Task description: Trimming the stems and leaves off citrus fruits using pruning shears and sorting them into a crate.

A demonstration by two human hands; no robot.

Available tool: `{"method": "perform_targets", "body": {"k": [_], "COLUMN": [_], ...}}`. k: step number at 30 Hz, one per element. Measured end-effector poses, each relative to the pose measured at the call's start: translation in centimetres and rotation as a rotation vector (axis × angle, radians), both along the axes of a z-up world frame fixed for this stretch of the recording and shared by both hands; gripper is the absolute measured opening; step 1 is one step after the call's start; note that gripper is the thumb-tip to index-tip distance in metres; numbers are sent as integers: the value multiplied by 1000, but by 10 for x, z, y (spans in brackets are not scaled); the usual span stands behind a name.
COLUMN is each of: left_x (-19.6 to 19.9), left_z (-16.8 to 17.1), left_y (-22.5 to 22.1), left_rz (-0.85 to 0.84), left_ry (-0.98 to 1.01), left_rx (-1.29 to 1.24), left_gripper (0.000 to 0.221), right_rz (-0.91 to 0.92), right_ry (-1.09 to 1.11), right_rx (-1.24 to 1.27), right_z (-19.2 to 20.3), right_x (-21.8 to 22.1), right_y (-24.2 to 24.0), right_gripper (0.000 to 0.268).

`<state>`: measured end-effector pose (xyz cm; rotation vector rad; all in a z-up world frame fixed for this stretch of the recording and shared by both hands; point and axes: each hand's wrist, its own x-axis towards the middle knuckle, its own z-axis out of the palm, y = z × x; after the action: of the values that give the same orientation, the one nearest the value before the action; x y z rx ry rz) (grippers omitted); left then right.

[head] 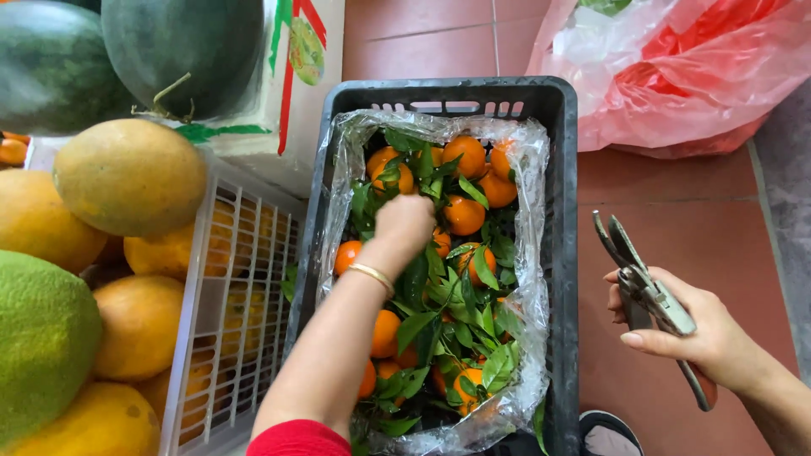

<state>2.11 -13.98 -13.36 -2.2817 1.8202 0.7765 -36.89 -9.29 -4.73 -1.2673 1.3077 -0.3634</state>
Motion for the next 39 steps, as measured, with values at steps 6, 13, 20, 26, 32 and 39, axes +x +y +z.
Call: {"method": "perform_targets", "body": {"k": [6,13,20,26,32,39], "left_x": [-26,-24,-23,12,55,72], "left_z": [-55,-83,-59,4,42,53], "left_y": [-3,4,9,-9,-39,-44], "left_rz": [-164,-205,-174,-221,-237,-206], "left_ry": [-165,-154,-140,-506,-717,-526], "left_rx": [75,-19,44,-755,186,2], "left_gripper": [22,24,23,11,32,30], "right_rz": [8,16,12,3,15,52], "right_ry": [30,45,-6,26,132,141], "right_rx": [23,38,54,30,78,63], "right_z": [0,1,-13,-21,-10,-23], "right_x": [-1,-4,-9,-13,-3,-16], "right_y": [-2,-4,-7,-10,-13,-11], "right_gripper": [71,68,75,76,73,74]}}
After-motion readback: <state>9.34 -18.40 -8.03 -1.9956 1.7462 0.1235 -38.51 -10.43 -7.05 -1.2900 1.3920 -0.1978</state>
